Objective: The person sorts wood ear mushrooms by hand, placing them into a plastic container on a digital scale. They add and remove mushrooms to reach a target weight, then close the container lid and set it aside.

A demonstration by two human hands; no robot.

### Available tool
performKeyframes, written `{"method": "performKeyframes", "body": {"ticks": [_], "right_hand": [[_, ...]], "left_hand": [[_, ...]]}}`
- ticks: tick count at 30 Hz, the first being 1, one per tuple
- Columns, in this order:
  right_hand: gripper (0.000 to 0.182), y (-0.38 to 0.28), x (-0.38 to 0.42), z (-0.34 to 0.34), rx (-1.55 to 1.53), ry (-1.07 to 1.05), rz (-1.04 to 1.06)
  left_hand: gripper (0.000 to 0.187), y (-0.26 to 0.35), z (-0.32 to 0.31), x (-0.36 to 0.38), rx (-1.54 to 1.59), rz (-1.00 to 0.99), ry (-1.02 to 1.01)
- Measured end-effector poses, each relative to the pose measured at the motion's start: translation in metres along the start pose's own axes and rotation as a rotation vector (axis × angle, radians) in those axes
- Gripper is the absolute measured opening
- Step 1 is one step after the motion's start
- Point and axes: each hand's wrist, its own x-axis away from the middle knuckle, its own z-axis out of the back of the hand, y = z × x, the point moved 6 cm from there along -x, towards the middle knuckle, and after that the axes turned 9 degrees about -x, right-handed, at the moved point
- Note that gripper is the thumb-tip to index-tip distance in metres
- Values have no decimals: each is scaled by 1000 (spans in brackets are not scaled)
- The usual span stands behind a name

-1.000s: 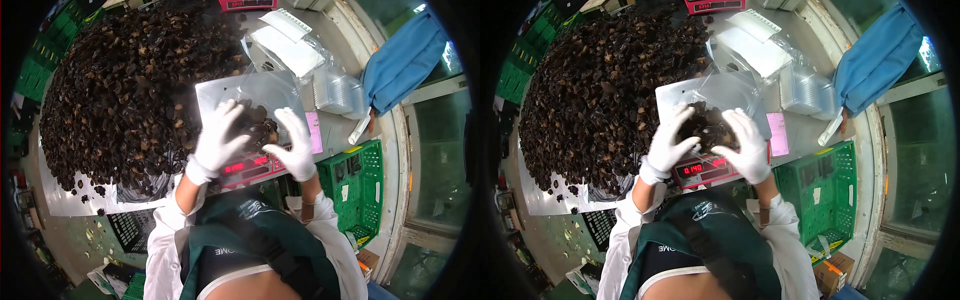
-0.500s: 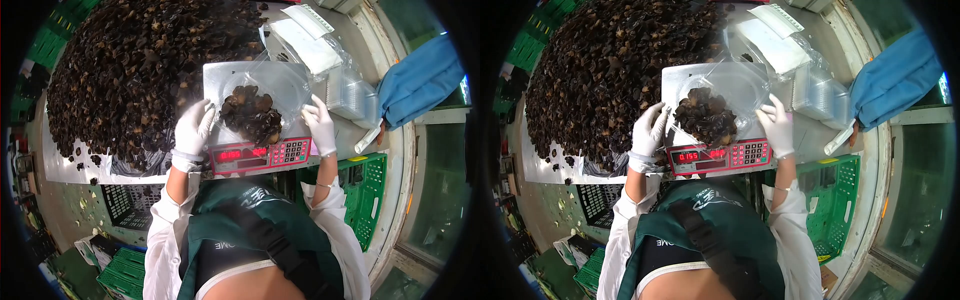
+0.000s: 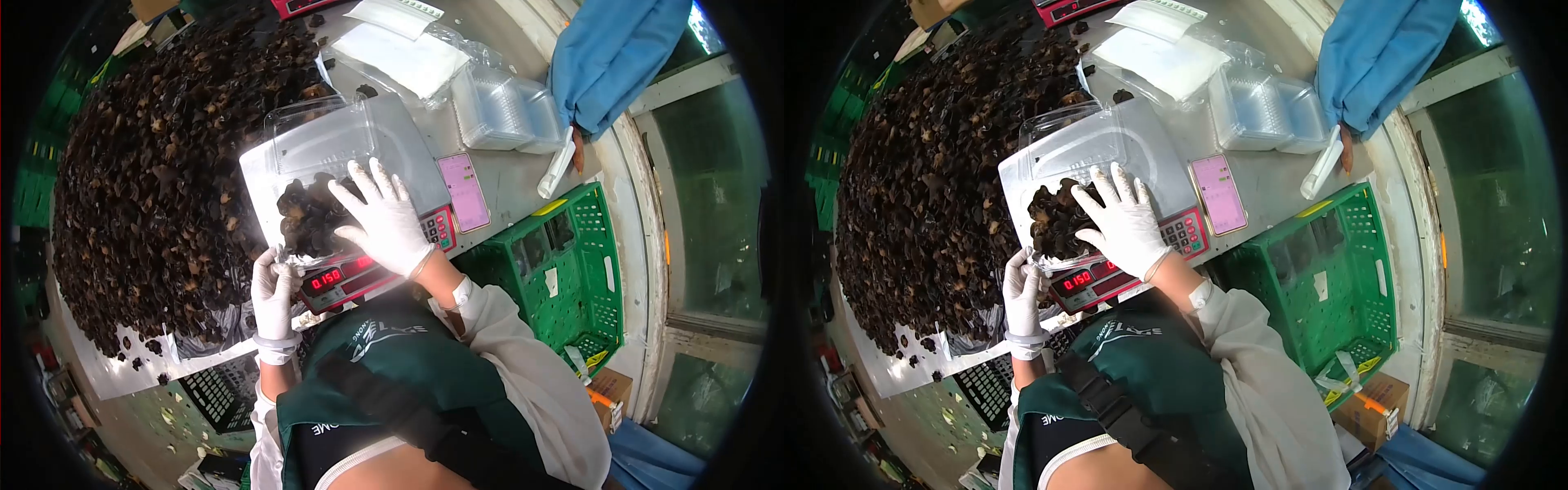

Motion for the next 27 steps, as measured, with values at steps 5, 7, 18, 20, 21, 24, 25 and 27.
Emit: {"method": "performKeyframes", "body": {"ticks": [5,7,18,20,21,24,25,27], "right_hand": [[67,-16,8,33,-134,153,-15],[59,-24,20,45,-235,234,70],[15,-76,13,50,-508,277,260],[13,-102,0,35,-597,201,298],[14,-109,-3,21,-606,187,275],[15,-145,-23,-20,-583,49,307],[14,-150,-27,-37,-570,23,309],[14,-160,-35,-67,-520,-35,313]], "left_hand": [[38,-3,2,13,-78,-35,-105],[29,-13,14,22,-114,-45,-103],[11,-38,133,48,-501,-122,434],[10,-32,159,34,-525,-142,587],[9,-26,167,26,-587,-225,640],[10,-10,176,0,-752,-472,733],[17,-10,175,-11,-807,-444,718],[28,-11,169,-32,-982,-425,684]]}}
